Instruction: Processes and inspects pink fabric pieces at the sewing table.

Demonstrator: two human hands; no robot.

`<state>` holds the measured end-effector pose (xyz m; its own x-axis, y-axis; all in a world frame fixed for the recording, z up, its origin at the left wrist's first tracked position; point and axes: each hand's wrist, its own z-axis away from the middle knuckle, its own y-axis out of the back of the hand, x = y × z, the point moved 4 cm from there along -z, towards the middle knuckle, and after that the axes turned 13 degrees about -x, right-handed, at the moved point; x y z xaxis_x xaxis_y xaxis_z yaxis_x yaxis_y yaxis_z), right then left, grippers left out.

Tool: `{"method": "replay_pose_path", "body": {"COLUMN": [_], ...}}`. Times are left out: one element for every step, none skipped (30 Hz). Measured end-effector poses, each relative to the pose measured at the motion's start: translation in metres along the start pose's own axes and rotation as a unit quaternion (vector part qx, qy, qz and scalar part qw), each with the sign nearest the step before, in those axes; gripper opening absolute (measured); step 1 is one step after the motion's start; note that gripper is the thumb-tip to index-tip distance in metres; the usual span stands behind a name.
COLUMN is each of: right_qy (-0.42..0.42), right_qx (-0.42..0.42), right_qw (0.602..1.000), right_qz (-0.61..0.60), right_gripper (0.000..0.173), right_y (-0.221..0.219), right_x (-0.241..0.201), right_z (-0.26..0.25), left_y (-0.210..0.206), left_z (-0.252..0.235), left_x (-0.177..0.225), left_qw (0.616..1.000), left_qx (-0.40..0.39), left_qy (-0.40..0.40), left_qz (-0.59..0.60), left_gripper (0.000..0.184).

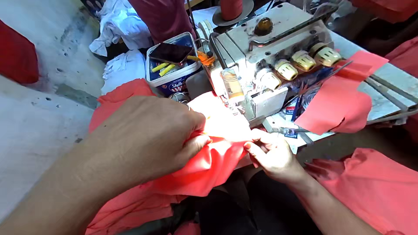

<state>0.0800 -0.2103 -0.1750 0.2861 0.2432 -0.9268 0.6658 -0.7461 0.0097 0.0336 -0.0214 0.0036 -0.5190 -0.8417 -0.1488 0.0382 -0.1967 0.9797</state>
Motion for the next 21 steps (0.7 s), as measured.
{"method": "replay_pose_path", "body": {"right_qy": [-0.006,-0.01,-0.012,-0.01,-0.007,-0.005,-0.002,0.0,0.0,-0.002,-0.003,-0.002,-0.003,-0.001,0.001,0.002,0.005,0.01,0.022,0.036,0.046], "right_qx": [0.003,0.005,0.005,0.004,0.004,0.003,0.002,0.002,0.002,0.001,-0.003,-0.005,-0.007,-0.007,-0.002,0.006,0.012,0.014,0.015,0.015,0.014], "right_qw": [1.0,1.0,1.0,1.0,1.0,1.0,1.0,1.0,1.0,1.0,1.0,1.0,1.0,1.0,1.0,1.0,1.0,1.0,0.999,0.999,0.999], "right_qz": [-0.001,-0.001,0.0,0.003,0.004,0.006,0.011,0.017,0.021,0.02,0.017,0.011,0.004,-0.001,-0.002,0.003,0.011,0.018,0.024,0.021,0.015], "right_gripper": [0.007,0.007,0.007,0.008,0.008,0.008,0.008,0.008,0.008,0.007,0.007,0.006,0.007,0.007,0.007,0.006,0.01,0.013,0.015,0.017,0.019], "right_y": [0.0,0.0,0.0,0.0,0.0,0.001,0.001,0.002,0.002,0.002,0.003,0.003,0.004,0.004,0.004,0.003,0.002,0.0,-0.001,-0.003,-0.004], "right_x": [0.001,0.001,0.002,0.003,0.004,0.005,0.006,0.006,0.007,0.007,0.008,0.009,0.01,0.012,0.013,0.013,0.013,0.011,0.009,0.007,0.006], "right_z": [-0.002,-0.004,-0.005,-0.006,-0.007,-0.007,-0.007,-0.008,-0.01,-0.013,-0.015,-0.018,-0.021,-0.022,-0.024,-0.024,-0.024,-0.023,-0.022,-0.02,-0.018], "left_y": [-0.001,-0.002,-0.003,-0.005,-0.006,-0.006,-0.007,-0.008,-0.009,-0.01,-0.01,-0.01,-0.011,-0.012,-0.013,-0.014,-0.015,-0.017,-0.018,-0.019,-0.019], "left_z": [-0.002,-0.004,-0.006,-0.007,-0.007,-0.008,-0.009,-0.011,-0.012,-0.015,-0.017,-0.019,-0.02,-0.021,-0.021,-0.02,-0.02,-0.018,-0.017,-0.015,-0.013], "left_x": [0.0,0.0,0.0,-0.001,-0.001,-0.002,-0.003,-0.004,-0.004,-0.004,-0.005,-0.009,-0.014,-0.021,-0.028,-0.033,-0.037,-0.04,-0.04,-0.04,-0.038], "left_qw": [1.0,1.0,1.0,1.0,1.0,1.0,1.0,1.0,0.999,0.999,0.997,0.994,0.989,0.984,0.98,0.976,0.974,0.972,0.97,0.969,0.969], "left_qx": [-0.005,-0.008,-0.007,-0.007,-0.008,-0.01,-0.012,-0.016,-0.021,-0.028,-0.038,-0.053,-0.07,-0.081,-0.084,-0.079,-0.068,-0.057,-0.046,-0.042,-0.046], "left_qy": [0.004,0.005,0.004,0.003,0.003,0.004,0.005,0.008,0.015,0.024,0.035,0.047,0.056,0.055,0.051,0.047,0.047,0.043,0.039,0.033,0.031], "left_qz": [0.001,0.001,0.002,0.003,0.004,0.007,0.009,0.012,0.02,0.032,0.051,0.081,0.116,0.147,0.174,0.195,0.212,0.224,0.233,0.241,0.24], "left_gripper": [0.026,0.025,0.024,0.023,0.022,0.022,0.022,0.022,0.022,0.023,0.024,0.025,0.024,0.026,0.029,0.031,0.033,0.035,0.034,0.032,0.028]}}
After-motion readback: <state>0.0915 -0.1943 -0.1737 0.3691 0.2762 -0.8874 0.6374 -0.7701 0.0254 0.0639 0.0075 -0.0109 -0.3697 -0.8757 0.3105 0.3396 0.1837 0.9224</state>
